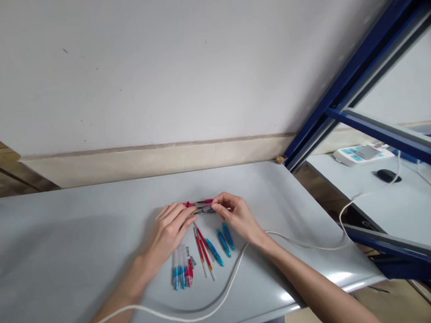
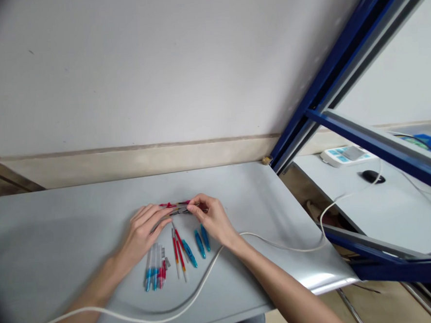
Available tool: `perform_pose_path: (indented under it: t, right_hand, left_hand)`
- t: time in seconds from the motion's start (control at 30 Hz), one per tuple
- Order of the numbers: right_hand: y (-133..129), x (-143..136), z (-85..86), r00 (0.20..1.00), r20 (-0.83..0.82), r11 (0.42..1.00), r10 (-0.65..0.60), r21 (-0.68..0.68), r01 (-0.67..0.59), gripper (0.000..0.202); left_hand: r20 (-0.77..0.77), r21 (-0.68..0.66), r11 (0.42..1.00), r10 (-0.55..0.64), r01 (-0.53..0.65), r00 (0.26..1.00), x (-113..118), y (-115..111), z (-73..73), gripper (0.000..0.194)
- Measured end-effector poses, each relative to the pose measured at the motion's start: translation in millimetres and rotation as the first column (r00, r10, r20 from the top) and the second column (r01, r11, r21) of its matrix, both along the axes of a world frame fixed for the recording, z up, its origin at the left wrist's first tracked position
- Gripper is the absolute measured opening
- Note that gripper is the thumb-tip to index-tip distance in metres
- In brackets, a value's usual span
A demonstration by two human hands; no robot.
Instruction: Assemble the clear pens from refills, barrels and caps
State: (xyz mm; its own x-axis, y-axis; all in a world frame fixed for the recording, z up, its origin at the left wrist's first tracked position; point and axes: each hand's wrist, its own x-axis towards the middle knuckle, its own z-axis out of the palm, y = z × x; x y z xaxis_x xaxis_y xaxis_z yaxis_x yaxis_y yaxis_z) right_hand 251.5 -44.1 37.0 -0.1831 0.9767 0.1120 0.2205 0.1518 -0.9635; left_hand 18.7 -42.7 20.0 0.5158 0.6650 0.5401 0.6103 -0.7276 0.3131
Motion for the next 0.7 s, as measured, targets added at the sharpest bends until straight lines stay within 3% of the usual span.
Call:
perform_pose_path:
  t: [0.13,0.27,0.43,0.7]
  right_hand:
    - [-2.1,-0.6,2.8,0.997,0.061,0.999,0.039,0.009,-0.039,0.036]
    - [-3.6,-0.1,4.8,0.967,0.251,0.996,0.036,0.073,-0.056,0.048]
    - [7.7,18.3,8.5,0.889,0.455,0.976,0.054,0.164,-0.143,0.033]
    - [15.0,36.5,5.5,0.844,0.514,0.957,0.156,0.134,-0.259,0.014]
  left_hand:
    - [0.006,0.046,0.999,-0.007,0.007,1.000,0.2,0.5,-1.7,0.012]
    - [-0.029,0.051,0.999,-0.014,0.015,0.999,1.6,2.4,-4.1,0.015]
    - [-0.012,-0.030,0.999,-0.014,0.014,1.000,-1.5,9.5,-9.9,0.024]
    - [-0.042,-0.126,0.992,0.001,-0.006,0.999,-13.3,12.9,-15.4,0.015]
